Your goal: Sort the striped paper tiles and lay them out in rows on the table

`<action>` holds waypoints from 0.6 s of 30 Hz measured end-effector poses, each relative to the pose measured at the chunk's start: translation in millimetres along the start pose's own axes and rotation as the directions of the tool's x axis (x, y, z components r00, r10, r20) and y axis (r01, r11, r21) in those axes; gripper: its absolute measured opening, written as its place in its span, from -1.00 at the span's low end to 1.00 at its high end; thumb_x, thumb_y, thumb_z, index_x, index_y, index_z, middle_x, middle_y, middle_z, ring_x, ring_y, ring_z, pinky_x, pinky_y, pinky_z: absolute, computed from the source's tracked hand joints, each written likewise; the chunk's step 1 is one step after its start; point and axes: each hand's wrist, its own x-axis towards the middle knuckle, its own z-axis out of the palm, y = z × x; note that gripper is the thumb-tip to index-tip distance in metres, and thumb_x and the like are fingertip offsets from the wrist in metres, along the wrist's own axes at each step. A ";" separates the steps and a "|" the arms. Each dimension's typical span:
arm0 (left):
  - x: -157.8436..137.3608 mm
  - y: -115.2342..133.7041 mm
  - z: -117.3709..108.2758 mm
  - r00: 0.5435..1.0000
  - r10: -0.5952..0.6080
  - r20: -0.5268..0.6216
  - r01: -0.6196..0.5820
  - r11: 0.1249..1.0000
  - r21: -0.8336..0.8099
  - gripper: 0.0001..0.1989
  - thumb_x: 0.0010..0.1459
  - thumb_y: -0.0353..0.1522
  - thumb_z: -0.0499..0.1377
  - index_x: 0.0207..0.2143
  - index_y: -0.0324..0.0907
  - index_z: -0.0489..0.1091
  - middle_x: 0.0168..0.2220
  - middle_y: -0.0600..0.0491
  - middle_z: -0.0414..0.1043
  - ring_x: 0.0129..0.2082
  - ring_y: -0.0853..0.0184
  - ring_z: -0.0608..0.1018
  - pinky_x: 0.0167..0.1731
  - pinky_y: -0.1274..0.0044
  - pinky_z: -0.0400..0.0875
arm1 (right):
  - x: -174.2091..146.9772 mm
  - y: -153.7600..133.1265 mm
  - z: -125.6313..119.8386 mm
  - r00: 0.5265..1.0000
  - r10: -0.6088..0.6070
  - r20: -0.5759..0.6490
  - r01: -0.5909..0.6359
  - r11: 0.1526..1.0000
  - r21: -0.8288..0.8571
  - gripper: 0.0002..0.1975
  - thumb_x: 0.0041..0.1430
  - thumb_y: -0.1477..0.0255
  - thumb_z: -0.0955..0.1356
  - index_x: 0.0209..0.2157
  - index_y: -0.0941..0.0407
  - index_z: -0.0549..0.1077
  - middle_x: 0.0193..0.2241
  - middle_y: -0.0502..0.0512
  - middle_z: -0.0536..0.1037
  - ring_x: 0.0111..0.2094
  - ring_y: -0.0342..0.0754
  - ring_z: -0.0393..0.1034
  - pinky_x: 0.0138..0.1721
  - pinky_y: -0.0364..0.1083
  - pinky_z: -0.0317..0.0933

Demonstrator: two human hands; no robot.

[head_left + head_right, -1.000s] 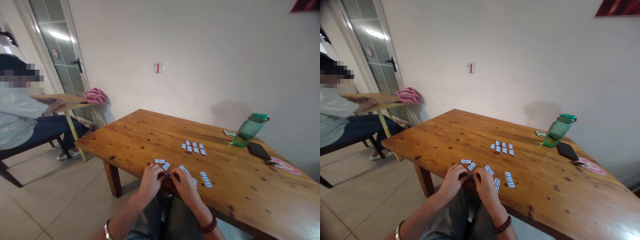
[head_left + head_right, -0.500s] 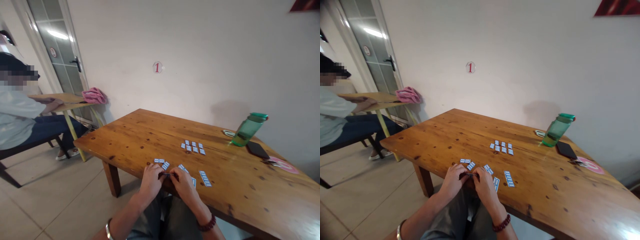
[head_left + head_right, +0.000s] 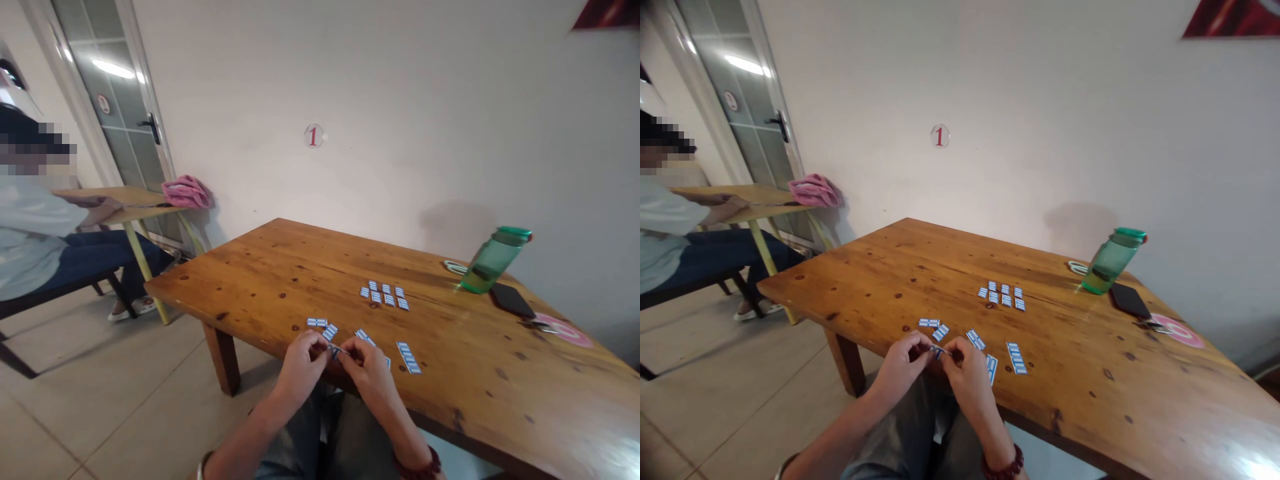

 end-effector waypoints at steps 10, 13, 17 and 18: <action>-24.3 18.9 11.5 0.964 -0.237 0.118 0.255 0.713 -0.654 -0.82 -0.20 -0.32 0.24 -0.56 -0.22 0.31 -0.58 0.14 0.37 -0.56 0.41 0.40 -0.47 0.57 0.29 | -29.5 -15.4 16.3 0.965 0.248 -0.086 -0.161 0.818 0.552 -0.73 -0.15 0.24 0.40 -0.62 0.16 0.36 -0.66 -0.06 0.34 -0.58 -0.19 0.16 -0.53 -0.20 0.07; -22.0 19.8 10.1 0.961 -0.249 0.121 0.269 0.736 -0.621 -0.84 -0.22 -0.34 0.22 -0.59 -0.23 0.31 -0.60 0.14 0.35 -0.57 0.41 0.38 -0.47 0.56 0.28 | -30.9 -16.4 13.7 0.970 0.233 -0.070 -0.160 0.826 0.540 -0.72 -0.15 0.22 0.40 -0.59 0.16 0.38 -0.64 -0.04 0.37 -0.56 -0.16 0.23 -0.50 -0.19 0.14; -17.1 22.3 6.9 0.962 -0.235 0.140 0.273 0.838 -0.472 -0.88 -0.27 -0.36 0.18 -0.63 -0.23 0.30 -0.65 0.16 0.30 -0.59 0.43 0.33 -0.49 0.58 0.21 | -31.6 -14.2 3.5 0.983 0.179 -0.048 -0.140 0.886 0.442 -0.69 -0.12 0.17 0.38 -0.50 0.16 0.40 -0.58 0.01 0.42 -0.51 -0.10 0.30 -0.43 -0.13 0.22; -16.5 22.9 6.4 0.962 -0.230 0.149 0.272 0.859 -0.434 -0.89 -0.28 -0.37 0.17 -0.64 -0.22 0.29 -0.66 0.18 0.28 -0.60 0.44 0.31 -0.51 0.58 0.18 | -31.9 -13.2 1.0 0.985 0.162 -0.064 -0.125 0.913 0.387 -0.69 -0.11 0.17 0.37 -0.53 0.15 0.39 -0.60 0.00 0.40 -0.54 -0.11 0.27 -0.46 -0.14 0.20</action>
